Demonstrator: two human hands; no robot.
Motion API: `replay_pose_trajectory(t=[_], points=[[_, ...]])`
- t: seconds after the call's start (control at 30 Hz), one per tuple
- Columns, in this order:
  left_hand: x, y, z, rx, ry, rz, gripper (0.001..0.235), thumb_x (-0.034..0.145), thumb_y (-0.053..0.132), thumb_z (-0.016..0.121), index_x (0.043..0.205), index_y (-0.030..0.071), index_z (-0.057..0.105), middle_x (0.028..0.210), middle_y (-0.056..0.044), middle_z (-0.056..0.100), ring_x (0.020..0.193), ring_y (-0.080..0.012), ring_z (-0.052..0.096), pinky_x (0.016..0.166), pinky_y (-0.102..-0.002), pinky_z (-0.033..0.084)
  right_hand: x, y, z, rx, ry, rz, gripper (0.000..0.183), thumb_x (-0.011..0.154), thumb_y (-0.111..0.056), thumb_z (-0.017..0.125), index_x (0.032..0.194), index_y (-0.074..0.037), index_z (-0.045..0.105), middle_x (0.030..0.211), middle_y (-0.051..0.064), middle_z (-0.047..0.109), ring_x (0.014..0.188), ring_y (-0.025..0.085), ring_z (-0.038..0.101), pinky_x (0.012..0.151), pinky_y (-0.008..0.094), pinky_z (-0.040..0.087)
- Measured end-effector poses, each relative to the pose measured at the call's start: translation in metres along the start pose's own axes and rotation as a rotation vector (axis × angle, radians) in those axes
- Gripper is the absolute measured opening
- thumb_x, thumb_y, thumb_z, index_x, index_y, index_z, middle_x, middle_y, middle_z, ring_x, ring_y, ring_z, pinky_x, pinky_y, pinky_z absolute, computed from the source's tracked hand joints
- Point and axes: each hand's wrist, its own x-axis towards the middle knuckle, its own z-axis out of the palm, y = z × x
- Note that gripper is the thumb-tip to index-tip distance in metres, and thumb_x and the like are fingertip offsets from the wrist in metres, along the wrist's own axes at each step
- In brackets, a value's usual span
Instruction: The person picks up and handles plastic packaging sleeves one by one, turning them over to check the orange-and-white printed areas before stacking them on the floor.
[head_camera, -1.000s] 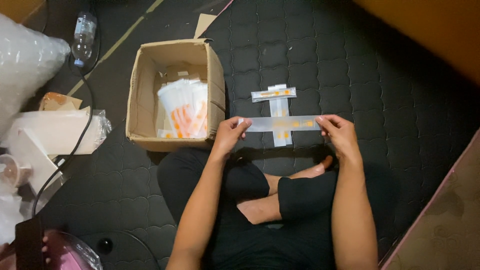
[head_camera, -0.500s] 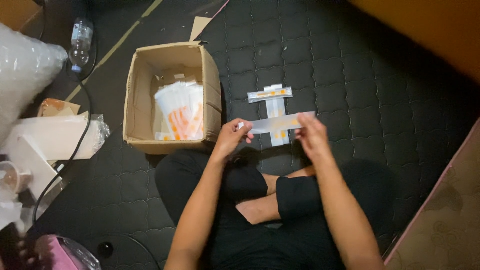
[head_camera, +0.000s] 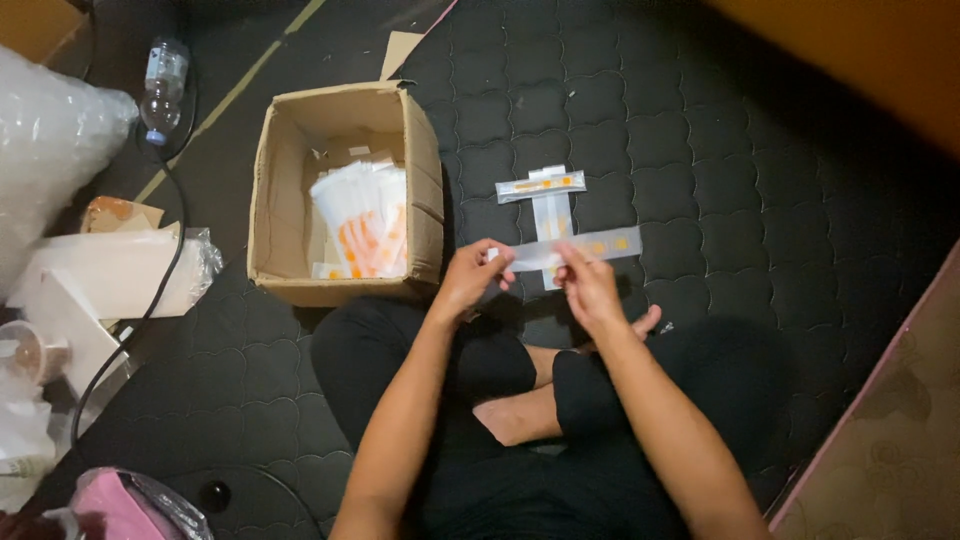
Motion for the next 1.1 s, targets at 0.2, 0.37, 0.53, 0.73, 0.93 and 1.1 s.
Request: replay_pose_trajectory(t=[0.2, 0.37, 0.53, 0.73, 0.93, 1.1], points=[[0.010, -0.009, -0.021, 0.048, 0.220, 0.035, 0.012, 0.092, 0.013, 0.067, 0.095, 0.005, 0.074, 0.061, -0.012, 0.068, 0.051, -0.0187, 0.068, 0.058, -0.030, 0.054, 0.002, -0.053, -0.007, 0.085, 0.128, -0.087, 0.010, 0.095, -0.017, 0.077, 0.096, -0.009, 0.071, 0.072, 0.002, 0.065, 0.057, 0.011, 0.063, 0.055, 0.022, 0.057], [0.016, -0.017, -0.022, 0.057, 0.305, 0.074, 0.013, 0.094, 0.018, 0.069, 0.093, 0.005, 0.072, 0.062, -0.009, 0.066, 0.051, -0.0168, 0.065, 0.055, -0.031, 0.052, 0.018, -0.043, -0.022, 0.075, 0.148, -0.115, 0.008, 0.097, -0.017, 0.075, 0.097, -0.011, 0.070, 0.074, -0.001, 0.064, 0.059, 0.008, 0.063, 0.056, 0.019, 0.058], [0.013, -0.013, -0.022, 0.042, 0.323, 0.083, 0.014, 0.095, 0.018, 0.069, 0.092, 0.004, 0.071, 0.063, -0.007, 0.063, 0.052, -0.0157, 0.062, 0.054, -0.030, 0.050, 0.012, -0.047, -0.016, 0.059, 0.140, -0.123, 0.007, 0.098, -0.018, 0.074, 0.098, -0.012, 0.070, 0.074, -0.002, 0.063, 0.059, 0.007, 0.063, 0.055, 0.019, 0.059], [0.013, -0.015, -0.021, 0.076, 0.326, 0.061, 0.013, 0.095, 0.019, 0.069, 0.093, 0.006, 0.072, 0.063, -0.006, 0.064, 0.051, -0.0159, 0.063, 0.053, -0.030, 0.049, 0.020, -0.041, -0.022, 0.070, 0.155, -0.098, 0.007, 0.096, -0.018, 0.076, 0.097, -0.013, 0.072, 0.074, -0.002, 0.064, 0.059, 0.007, 0.064, 0.056, 0.019, 0.060], [0.013, -0.014, -0.020, 0.073, 0.324, 0.068, 0.013, 0.095, 0.017, 0.068, 0.093, 0.005, 0.072, 0.062, -0.006, 0.063, 0.051, -0.0161, 0.063, 0.052, -0.029, 0.049, 0.021, -0.038, -0.024, 0.070, 0.147, -0.084, 0.008, 0.096, -0.020, 0.076, 0.098, -0.015, 0.071, 0.075, -0.003, 0.063, 0.059, 0.008, 0.064, 0.056, 0.019, 0.060], [0.004, -0.001, -0.018, 0.041, 0.323, 0.027, 0.011, 0.095, 0.016, 0.066, 0.093, 0.006, 0.071, 0.065, -0.006, 0.064, 0.054, -0.0170, 0.065, 0.056, -0.029, 0.051, 0.022, -0.035, -0.024, 0.046, 0.077, -0.099, 0.008, 0.095, -0.019, 0.078, 0.096, -0.018, 0.070, 0.077, -0.002, 0.067, 0.061, 0.009, 0.065, 0.053, 0.019, 0.054]])
